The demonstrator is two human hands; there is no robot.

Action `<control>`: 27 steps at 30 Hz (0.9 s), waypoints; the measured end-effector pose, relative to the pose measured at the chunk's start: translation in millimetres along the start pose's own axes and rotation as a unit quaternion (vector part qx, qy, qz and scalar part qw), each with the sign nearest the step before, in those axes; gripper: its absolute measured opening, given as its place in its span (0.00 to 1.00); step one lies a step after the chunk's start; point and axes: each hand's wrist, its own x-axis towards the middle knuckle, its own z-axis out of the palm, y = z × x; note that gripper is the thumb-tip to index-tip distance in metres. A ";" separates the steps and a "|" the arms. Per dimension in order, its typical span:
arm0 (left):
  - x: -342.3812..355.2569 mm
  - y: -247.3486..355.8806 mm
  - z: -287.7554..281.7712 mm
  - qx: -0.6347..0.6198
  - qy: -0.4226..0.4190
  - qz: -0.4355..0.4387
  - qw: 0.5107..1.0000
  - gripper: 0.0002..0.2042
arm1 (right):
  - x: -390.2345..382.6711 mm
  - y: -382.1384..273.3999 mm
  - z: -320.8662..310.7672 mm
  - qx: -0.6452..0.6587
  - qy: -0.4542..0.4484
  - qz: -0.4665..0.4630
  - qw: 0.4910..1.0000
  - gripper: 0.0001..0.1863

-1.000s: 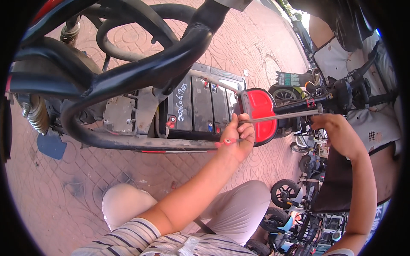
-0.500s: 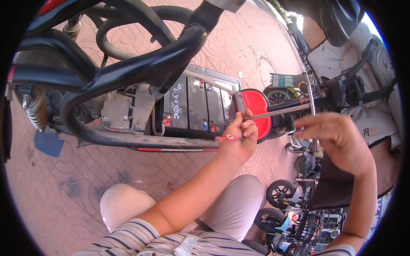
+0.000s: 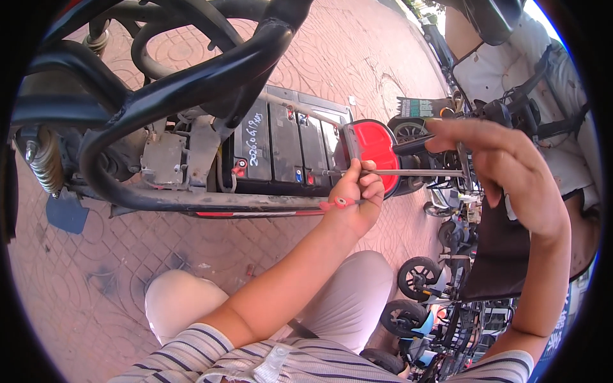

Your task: The person works on the battery compartment of a scooter, using a T-handle wrench to loosen bolts and then manipulating wires and connectors by hand.

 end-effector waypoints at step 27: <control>0.7 -7.7 -5.7 0.055 -0.002 0.004 0.998 0.14 | -13.7 37.9 -24.5 -0.094 -0.207 0.275 0.934 0.22</control>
